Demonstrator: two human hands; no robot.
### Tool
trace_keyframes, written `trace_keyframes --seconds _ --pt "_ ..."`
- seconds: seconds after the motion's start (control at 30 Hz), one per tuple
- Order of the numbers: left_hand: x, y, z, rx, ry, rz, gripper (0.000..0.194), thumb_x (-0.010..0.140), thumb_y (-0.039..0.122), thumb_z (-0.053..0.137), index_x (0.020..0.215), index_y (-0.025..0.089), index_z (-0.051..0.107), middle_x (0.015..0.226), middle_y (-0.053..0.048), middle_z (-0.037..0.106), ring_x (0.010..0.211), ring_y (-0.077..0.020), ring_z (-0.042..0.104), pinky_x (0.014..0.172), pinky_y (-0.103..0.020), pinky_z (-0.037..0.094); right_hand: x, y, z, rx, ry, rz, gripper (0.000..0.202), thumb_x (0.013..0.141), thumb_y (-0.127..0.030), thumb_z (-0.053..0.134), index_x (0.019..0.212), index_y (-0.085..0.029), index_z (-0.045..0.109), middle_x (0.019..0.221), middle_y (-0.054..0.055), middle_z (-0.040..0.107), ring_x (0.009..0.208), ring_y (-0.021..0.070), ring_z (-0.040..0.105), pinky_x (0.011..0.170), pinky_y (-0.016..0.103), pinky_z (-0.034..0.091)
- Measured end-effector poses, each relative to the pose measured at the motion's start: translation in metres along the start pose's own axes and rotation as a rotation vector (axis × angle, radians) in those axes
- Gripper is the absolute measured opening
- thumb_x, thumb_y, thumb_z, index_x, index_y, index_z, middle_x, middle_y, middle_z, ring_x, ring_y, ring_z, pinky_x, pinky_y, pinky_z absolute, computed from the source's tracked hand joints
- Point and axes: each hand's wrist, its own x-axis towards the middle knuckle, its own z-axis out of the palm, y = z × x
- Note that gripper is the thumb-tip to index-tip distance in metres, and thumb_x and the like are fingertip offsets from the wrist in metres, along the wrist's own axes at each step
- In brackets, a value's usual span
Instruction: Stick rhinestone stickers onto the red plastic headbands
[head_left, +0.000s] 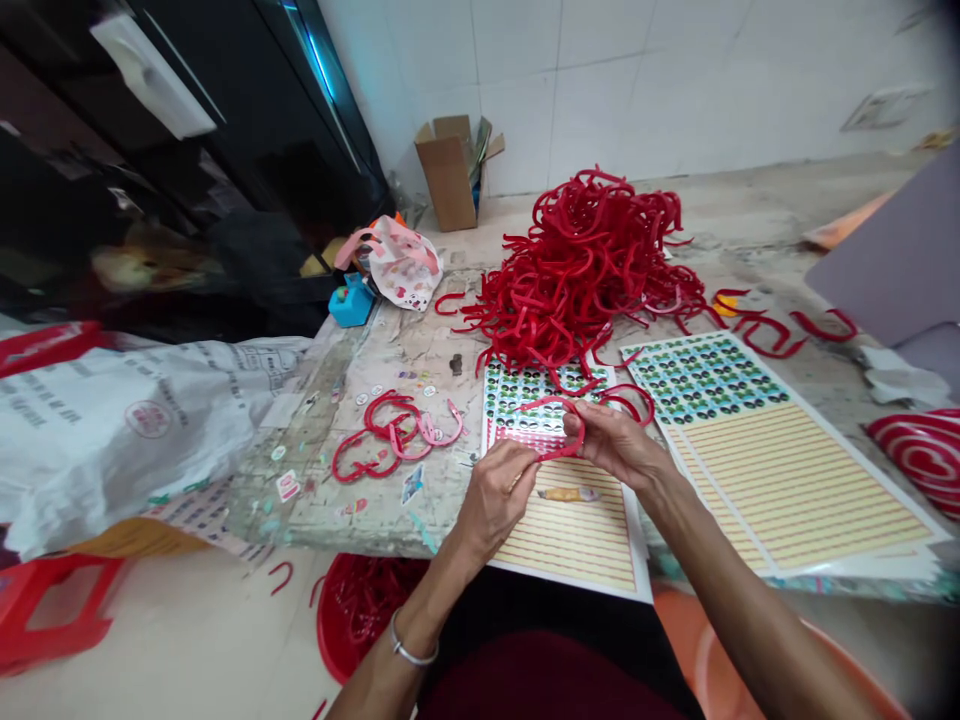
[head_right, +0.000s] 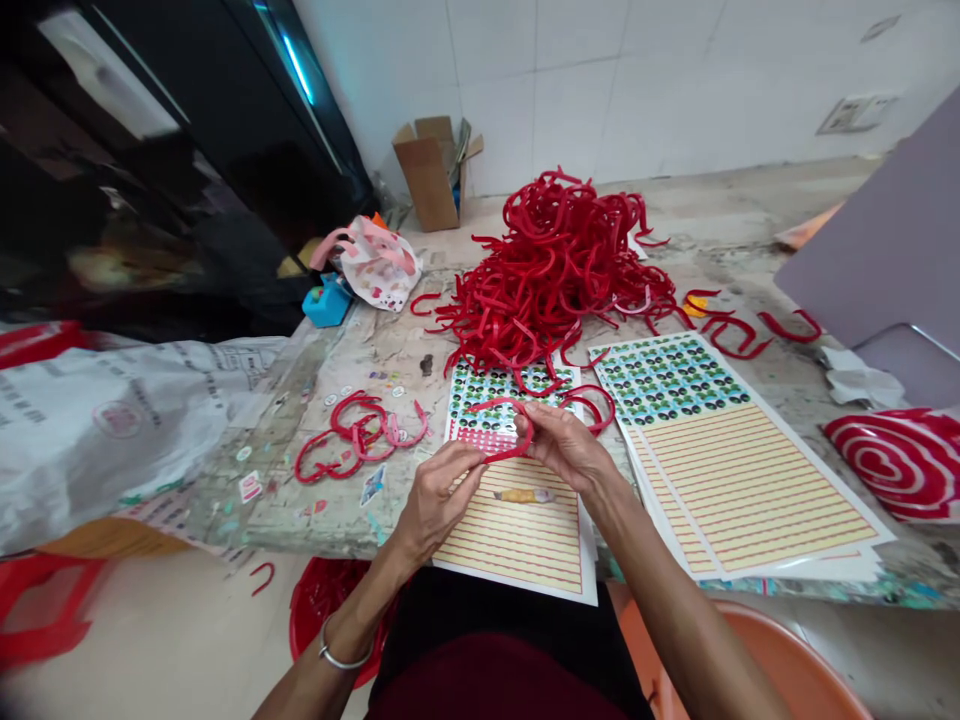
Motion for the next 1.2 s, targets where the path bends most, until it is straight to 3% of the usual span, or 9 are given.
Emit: trace_keyframes --seconds 0.13,0.27,0.53,0.6,0.7,0.77,0.9,1.07,1.2 --pt "-0.007 -0.005 -0.005 -0.062 0.159 -0.177 0.016 0.083 0.021 0.05 0.085 0.015 0.065 0.081 -0.006 0.065 0.076 -0.017 0.059 0.072 -0.028 0.046 -0.014 0.012 -0.002 -0.581 0.117 -0.188 0.028 0.083 -0.042 0.051 0.093 -0.018 0.062 0.082 0.004 0.06 0.072 0.0153 0.054 0.068 0.031 0.046" --pt "-0.016 -0.022 -0.006 -0.24 0.388 -0.467 0.015 0.079 0.029 0.056 0.08 0.016 0.063 0.067 0.0 0.062 0.061 -0.0129 0.058 0.061 -0.023 0.046 -0.044 0.04 -0.005 -1.253 0.016 -0.417 0.018 0.086 -0.029 0.049 0.096 -0.02 0.06 0.097 0.009 0.058 0.09 0.021 0.051 0.08 0.037 0.041" --pt "-0.023 -0.043 0.021 -0.312 0.516 -0.621 0.019 0.079 0.033 0.053 0.078 0.015 0.059 0.055 0.001 0.061 0.055 -0.014 0.061 0.058 -0.024 0.048 -0.042 0.068 -0.002 -1.562 0.091 -0.41 0.013 0.088 -0.023 0.041 0.078 -0.019 0.048 0.075 0.005 0.055 0.071 0.0178 0.051 0.066 0.031 0.039" --pt "-0.028 -0.045 0.025 -0.303 0.551 -0.651 0.02 0.08 0.035 0.052 0.081 0.016 0.058 0.056 0.001 0.061 0.056 -0.0154 0.062 0.059 -0.026 0.049 -0.039 0.061 -0.007 -1.575 0.293 -0.355 0.013 0.09 -0.024 0.036 0.084 -0.019 0.047 0.071 0.004 0.056 0.064 0.0172 0.051 0.06 0.029 0.037" --pt "-0.036 -0.045 0.029 -0.283 0.583 -0.688 0.021 0.08 0.036 0.052 0.086 0.017 0.057 0.056 0.001 0.062 0.058 -0.0167 0.063 0.063 -0.028 0.049 -0.039 0.05 -0.019 -1.616 0.777 -0.244 0.023 0.09 -0.029 0.034 0.103 -0.015 0.046 0.074 0.007 0.06 0.06 0.0196 0.054 0.053 0.029 0.032" --pt "-0.038 -0.043 0.031 -0.286 0.574 -0.693 0.022 0.081 0.037 0.052 0.089 0.017 0.057 0.056 0.001 0.063 0.059 -0.017 0.063 0.064 -0.028 0.049 -0.04 0.045 -0.027 -1.655 0.912 -0.184 0.03 0.09 -0.033 0.036 0.11 -0.014 0.047 0.074 0.009 0.063 0.062 0.0217 0.057 0.053 0.029 0.031" --pt "-0.041 -0.037 0.032 -0.317 0.531 -0.702 0.023 0.08 0.037 0.053 0.089 0.016 0.059 0.056 0.001 0.063 0.057 -0.0164 0.062 0.063 -0.027 0.048 -0.032 0.043 -0.029 -1.681 0.798 -0.206 0.028 0.088 -0.036 0.041 0.104 -0.017 0.055 0.077 0.009 0.066 0.066 0.0213 0.06 0.055 0.028 0.033" --pt "-0.04 -0.039 0.024 -0.362 0.542 -0.709 0.023 0.08 0.037 0.053 0.088 0.016 0.058 0.056 0.001 0.063 0.057 -0.0149 0.061 0.062 -0.026 0.048 -0.018 0.043 -0.022 -1.609 0.798 -0.241 0.032 0.091 -0.038 0.035 0.107 -0.017 0.053 0.077 0.009 0.064 0.068 0.0219 0.059 0.054 0.028 0.033" --pt "-0.028 -0.048 0.016 -0.333 0.54 -0.648 0.023 0.081 0.037 0.052 0.087 0.015 0.057 0.059 -0.001 0.064 0.06 -0.0146 0.062 0.064 -0.026 0.048 -0.006 0.045 -0.016 -1.471 0.397 -0.489 0.023 0.092 -0.027 0.033 0.097 -0.017 0.053 0.089 0.009 0.061 0.082 0.0204 0.056 0.069 0.03 0.04"
